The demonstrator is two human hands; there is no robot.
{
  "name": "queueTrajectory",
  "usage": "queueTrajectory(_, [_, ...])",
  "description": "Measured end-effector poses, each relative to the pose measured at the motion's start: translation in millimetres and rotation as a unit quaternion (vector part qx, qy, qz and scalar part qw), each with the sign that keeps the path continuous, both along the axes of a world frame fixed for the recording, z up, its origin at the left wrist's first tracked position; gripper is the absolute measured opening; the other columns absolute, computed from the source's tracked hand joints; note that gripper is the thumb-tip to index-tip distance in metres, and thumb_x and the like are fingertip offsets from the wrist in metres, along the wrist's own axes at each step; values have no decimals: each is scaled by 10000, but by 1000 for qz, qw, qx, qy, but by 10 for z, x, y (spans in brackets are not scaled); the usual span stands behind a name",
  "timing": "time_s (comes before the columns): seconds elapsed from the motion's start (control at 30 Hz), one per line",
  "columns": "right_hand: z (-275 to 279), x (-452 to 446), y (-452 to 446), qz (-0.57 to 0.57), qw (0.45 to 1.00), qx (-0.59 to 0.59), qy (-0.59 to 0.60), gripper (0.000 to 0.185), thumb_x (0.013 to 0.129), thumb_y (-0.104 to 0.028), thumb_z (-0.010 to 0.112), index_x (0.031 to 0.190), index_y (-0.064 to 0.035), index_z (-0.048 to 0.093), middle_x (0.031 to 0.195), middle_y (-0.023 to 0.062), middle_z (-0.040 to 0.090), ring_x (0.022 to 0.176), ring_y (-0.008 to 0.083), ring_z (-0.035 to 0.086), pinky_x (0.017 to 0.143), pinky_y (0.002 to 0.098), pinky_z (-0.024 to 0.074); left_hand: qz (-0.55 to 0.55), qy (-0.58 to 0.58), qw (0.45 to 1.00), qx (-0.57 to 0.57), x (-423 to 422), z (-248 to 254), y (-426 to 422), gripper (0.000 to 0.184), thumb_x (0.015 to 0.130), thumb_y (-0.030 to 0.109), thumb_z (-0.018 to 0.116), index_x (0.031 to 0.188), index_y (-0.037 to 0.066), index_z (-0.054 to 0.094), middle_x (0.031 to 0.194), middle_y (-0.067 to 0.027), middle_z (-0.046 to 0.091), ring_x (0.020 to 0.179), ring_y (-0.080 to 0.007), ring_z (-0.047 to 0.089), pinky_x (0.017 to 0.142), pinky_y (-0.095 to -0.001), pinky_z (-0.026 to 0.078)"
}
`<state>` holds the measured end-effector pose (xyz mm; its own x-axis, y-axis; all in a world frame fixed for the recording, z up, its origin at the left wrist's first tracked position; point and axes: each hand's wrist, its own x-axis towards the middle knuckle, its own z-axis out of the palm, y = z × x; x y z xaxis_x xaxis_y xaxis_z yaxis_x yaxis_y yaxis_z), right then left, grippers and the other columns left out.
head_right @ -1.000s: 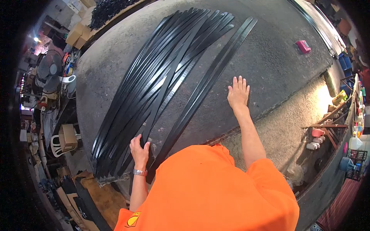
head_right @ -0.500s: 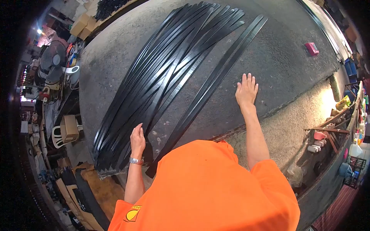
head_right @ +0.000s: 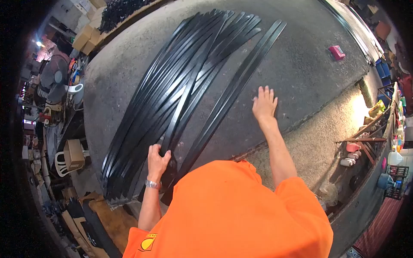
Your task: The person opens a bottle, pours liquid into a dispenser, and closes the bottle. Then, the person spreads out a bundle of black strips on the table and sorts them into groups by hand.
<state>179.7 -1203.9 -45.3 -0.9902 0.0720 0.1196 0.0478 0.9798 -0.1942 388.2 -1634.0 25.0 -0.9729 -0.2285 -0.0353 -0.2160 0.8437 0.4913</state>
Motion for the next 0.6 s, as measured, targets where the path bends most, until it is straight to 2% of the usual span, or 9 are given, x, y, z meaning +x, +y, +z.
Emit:
queueTrajectory(0.13, [983, 416, -941, 211, 977, 36, -16, 739, 810, -290, 741, 1475, -105, 478, 1519, 192, 463, 1385, 343, 453, 1109, 597, 355, -4, 71, 996, 46, -15, 348, 203, 450, 868, 219, 709, 1245, -7, 612, 1181, -235, 641, 1094, -424, 624, 919, -478, 521])
queueTrajectory(0.2, [922, 628, -1423, 358, 926, -120, 9, 874, 706, -272, 851, 1488, -157, 480, 1545, 142, 448, 1429, 347, 415, 1124, 616, 325, -15, 85, 996, 17, 0, 571, 296, 526, 812, 289, 820, 1204, -12, 640, 1113, -235, 683, 1019, -437, 655, 862, -482, 539])
queueTrajectory(0.23, [1208, 747, -1674, 399, 908, -128, 9, 908, 689, -239, 866, 1498, -141, 465, 1548, 134, 442, 1458, 344, 385, 1147, 626, 297, -24, 97, 995, 11, 28, 660, 313, 559, 784, 302, 854, 1197, -11, 645, 1085, -236, 694, 1000, -439, 660, 851, -476, 540])
queueTrajectory(0.37, [1304, 823, -2471, 529, 812, -192, 156, 716, 709, -138, 805, 1379, -116, 553, 1329, 125, 575, 1313, 300, 513, 1164, 637, 270, -16, 107, 994, 22, 273, 1223, 239, 526, 746, 269, 892, 1159, 14, 689, 1026, -210, 722, 917, -412, 695, 785, -455, 551])
queueTrajectory(0.4, [1287, 754, -2602, 571, 770, -247, 140, 470, 715, -69, 732, 1172, -85, 620, 1003, 65, 592, 1062, 270, 594, 1150, 673, 281, 15, 111, 994, 16, 421, 1427, 184, 505, 735, 193, 884, 1160, 7, 684, 1042, -214, 723, 940, -397, 709, 804, -439, 554])
queueTrajectory(0.5, [1231, 487, -2791, 620, 720, -228, 213, 295, 724, -69, 709, 993, -102, 594, 799, 27, 493, 838, 251, 579, 1135, 672, 299, 88, 171, 979, -72, 1012, 1633, -287, 459, 712, 120, 884, 1117, 4, 701, 979, -201, 736, 880, -346, 731, 776, -425, 555])
queueTrajectory(0.53, [1245, 353, -2764, 600, 706, -251, 282, 261, 723, -76, 707, 927, -119, 550, 797, 37, 491, 806, 255, 573, 1119, 674, 313, 131, 118, 980, -88, 1242, 1829, -356, 377, 803, 168, 803, 1140, 31, 706, 1001, -217, 734, 900, -390, 711, 795, -462, 543])
queueTrajectory(0.57, [1110, 162, -2775, 605, 725, -219, 245, 286, 717, -62, 707, 954, -112, 555, 803, 38, 488, 814, 256, 573, 1123, 691, 303, 171, 64, 978, -105, 1452, 2019, -423, 312, 894, 217, 723, 1163, 58, 711, 1022, -234, 733, 920, -434, 691, 815, -500, 532])
queueTrajectory(0.6, [1079, -39, -2657, 599, 719, -232, 266, 297, 724, -46, 706, 967, -110, 548, 811, 39, 489, 810, 258, 571, 1136, 706, 285, 199, 40, 970, -132, 1696, 2046, -540, 298, 883, 183, 707, 1159, 71, 715, 1003, -243, 726, 908, -443, 686, 808, -501, 531])
